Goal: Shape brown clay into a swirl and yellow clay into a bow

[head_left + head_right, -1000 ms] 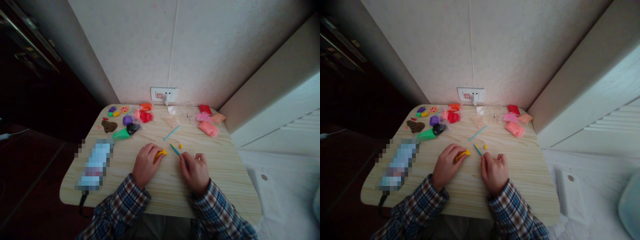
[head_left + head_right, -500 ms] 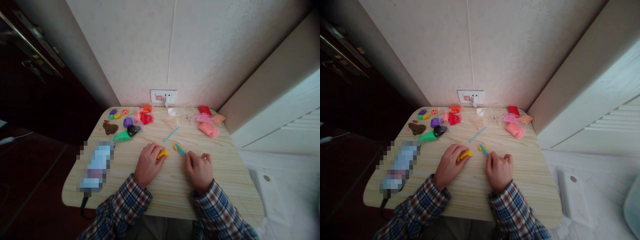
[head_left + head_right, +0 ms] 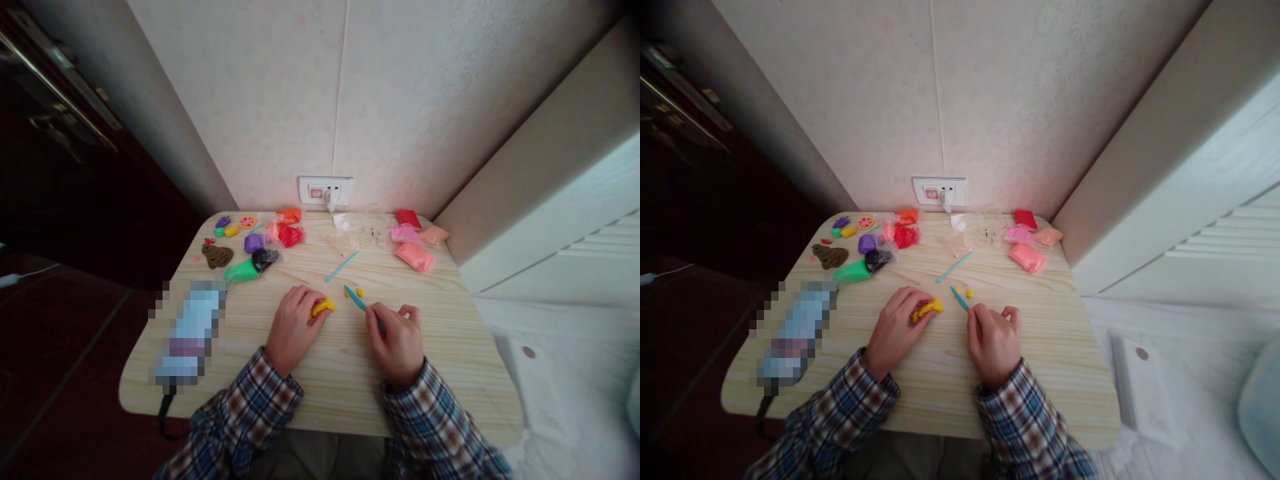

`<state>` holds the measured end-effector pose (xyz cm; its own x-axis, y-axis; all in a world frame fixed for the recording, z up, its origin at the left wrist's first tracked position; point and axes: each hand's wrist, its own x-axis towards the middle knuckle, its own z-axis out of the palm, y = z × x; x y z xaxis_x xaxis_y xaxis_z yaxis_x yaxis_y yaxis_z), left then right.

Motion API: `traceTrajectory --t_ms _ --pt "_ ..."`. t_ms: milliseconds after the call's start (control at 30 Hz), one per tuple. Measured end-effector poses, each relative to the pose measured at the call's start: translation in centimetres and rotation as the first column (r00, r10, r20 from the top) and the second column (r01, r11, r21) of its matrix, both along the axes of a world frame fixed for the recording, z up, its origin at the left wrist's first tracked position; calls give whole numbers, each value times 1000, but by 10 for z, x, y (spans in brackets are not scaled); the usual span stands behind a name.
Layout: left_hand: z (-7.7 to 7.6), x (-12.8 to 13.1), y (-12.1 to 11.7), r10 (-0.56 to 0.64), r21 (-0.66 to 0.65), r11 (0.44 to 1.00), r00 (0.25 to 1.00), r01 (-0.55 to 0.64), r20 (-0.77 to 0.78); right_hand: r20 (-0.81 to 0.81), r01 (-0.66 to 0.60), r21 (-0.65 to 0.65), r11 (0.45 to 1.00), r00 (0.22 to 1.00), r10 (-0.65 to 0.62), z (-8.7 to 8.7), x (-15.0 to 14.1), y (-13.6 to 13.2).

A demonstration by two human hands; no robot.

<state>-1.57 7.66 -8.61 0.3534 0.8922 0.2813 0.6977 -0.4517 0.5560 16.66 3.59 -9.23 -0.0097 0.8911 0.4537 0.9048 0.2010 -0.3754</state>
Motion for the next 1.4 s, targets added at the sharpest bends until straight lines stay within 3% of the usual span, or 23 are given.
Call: traceTrajectory --t_ms 167,300,700,1233,1400 --pt "2 0 -1 40 -15 999 999 -40 -29 46 -132 -41 990 990 134 0 -8 -2" --pt "1 1 -2 64 -20 998 998 -65 -27 61 -169 -36 985 983 171 1 -10 -3" --pt "2 3 -1 64 -28 997 993 -67 -101 108 -181 -68 981 976 188 0 -18 -2" --pt "2 3 1 51 -29 998 995 -54 -83 275 -132 -133 982 947 165 1 -24 -1" --pt "0 2 0 70 -26 997 996 -72 -57 377 -145 -170 975 904 200 7 -23 5"
